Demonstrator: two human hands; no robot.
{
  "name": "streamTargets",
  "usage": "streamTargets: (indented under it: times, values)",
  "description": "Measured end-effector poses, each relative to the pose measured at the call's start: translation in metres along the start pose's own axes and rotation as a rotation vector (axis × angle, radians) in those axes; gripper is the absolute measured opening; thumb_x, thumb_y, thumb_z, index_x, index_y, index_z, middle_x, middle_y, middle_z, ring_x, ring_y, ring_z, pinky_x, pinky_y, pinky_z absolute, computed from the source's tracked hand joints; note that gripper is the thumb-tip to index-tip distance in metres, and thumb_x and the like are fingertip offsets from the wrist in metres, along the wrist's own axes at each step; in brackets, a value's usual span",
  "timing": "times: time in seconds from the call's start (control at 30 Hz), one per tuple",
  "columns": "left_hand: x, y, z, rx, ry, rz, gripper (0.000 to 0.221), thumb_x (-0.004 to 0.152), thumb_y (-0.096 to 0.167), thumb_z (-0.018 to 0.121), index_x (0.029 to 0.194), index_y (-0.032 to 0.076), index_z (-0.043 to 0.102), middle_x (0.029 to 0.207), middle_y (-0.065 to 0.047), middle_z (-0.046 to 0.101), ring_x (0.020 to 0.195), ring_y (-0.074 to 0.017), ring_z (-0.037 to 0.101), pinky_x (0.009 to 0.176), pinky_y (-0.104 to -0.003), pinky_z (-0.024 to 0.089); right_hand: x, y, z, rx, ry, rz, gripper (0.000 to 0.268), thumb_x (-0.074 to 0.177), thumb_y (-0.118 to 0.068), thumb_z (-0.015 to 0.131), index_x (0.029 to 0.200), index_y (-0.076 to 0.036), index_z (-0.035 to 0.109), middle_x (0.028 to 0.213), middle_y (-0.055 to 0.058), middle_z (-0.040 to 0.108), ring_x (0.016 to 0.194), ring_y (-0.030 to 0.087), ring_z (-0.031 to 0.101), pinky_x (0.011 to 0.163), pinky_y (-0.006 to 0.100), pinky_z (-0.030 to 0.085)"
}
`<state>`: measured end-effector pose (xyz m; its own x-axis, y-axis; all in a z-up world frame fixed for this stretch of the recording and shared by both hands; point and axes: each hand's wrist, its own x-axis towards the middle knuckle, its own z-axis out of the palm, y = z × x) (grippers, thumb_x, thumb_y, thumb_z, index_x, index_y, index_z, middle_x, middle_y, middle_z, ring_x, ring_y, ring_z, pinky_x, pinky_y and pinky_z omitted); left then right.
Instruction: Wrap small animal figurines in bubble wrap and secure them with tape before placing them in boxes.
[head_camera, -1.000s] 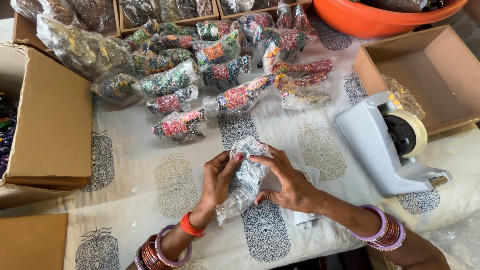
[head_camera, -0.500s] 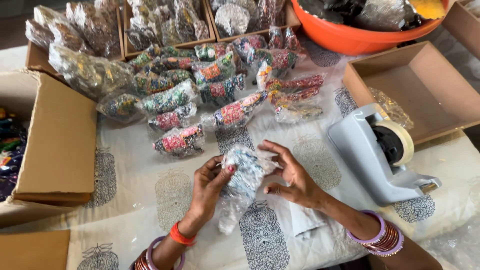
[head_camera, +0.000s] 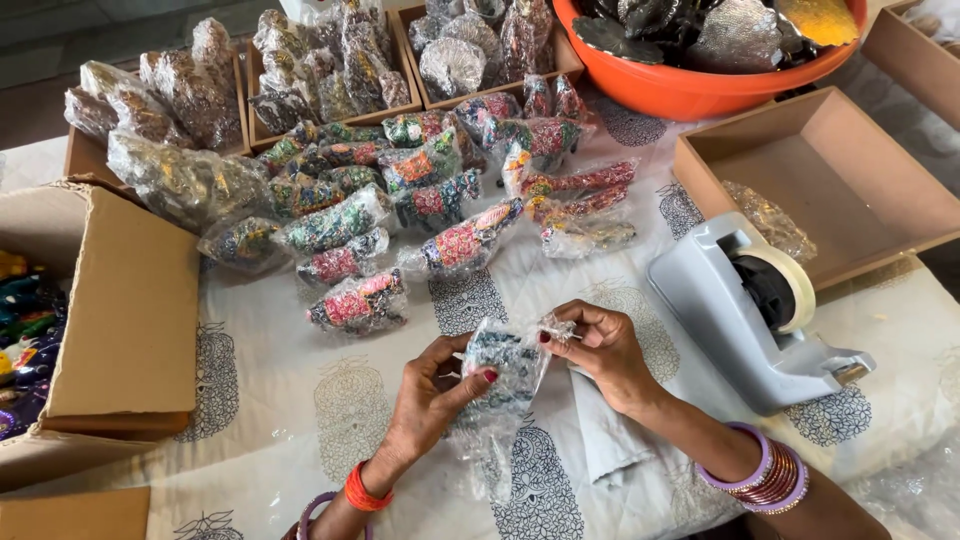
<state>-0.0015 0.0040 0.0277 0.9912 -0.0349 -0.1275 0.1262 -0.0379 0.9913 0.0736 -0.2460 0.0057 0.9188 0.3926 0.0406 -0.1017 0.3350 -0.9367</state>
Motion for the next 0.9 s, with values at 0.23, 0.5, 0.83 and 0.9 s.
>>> streamTargets:
  times: [0.23,0.5,0.83,0.9]
  values:
    - [-0.008,0.009,0.003,0.052,-0.022,0.022,0.048,0.085,0.015,0.074,0.127,0.001,0.058,0.092,-0.007,0.069,0.081,-0.0112,0.067,0.074,-0.028,0.061,0.0,-0.01,0.006,-0.009,-0.044,-0.002,0.024,0.084,0.004,0.077,0.106,0.001,0.068,0.101,0.004,0.069,0.092,0.009,0.068,0.084,0.029,0.062]
    - [-0.014,0.027,0.006,-0.01,-0.041,-0.011,0.053,0.088,0.021,0.067,0.137,0.005,0.055,0.107,-0.008,0.072,0.094,-0.0131,0.067,0.082,-0.032,0.059,0.001,0.016,-0.004,-0.172,-0.152,0.117,0.023,0.085,-0.005,0.079,0.106,0.002,0.074,0.093,0.008,0.076,0.082,0.01,0.068,0.076,0.027,0.06]
    - [-0.017,0.03,0.009,0.15,-0.082,0.081,0.046,0.095,0.024,0.066,0.136,0.005,0.061,0.109,-0.012,0.077,0.076,-0.017,0.075,0.071,-0.032,0.063,-0.007,0.008,0.0,-0.145,-0.204,-0.032,0.012,0.089,0.01,0.068,0.084,-0.001,0.072,0.088,0.001,0.066,0.083,0.007,0.061,0.079,0.027,0.052]
    - [-0.016,0.029,0.009,0.156,-0.082,0.06,0.046,0.093,0.023,0.066,0.136,0.005,0.061,0.109,-0.011,0.077,0.076,-0.0172,0.075,0.07,-0.033,0.063,-0.007,0.012,-0.004,-0.127,-0.207,-0.022,0.012,0.088,0.01,0.071,0.084,-0.001,0.071,0.086,0.001,0.064,0.081,0.007,0.059,0.077,0.027,0.05]
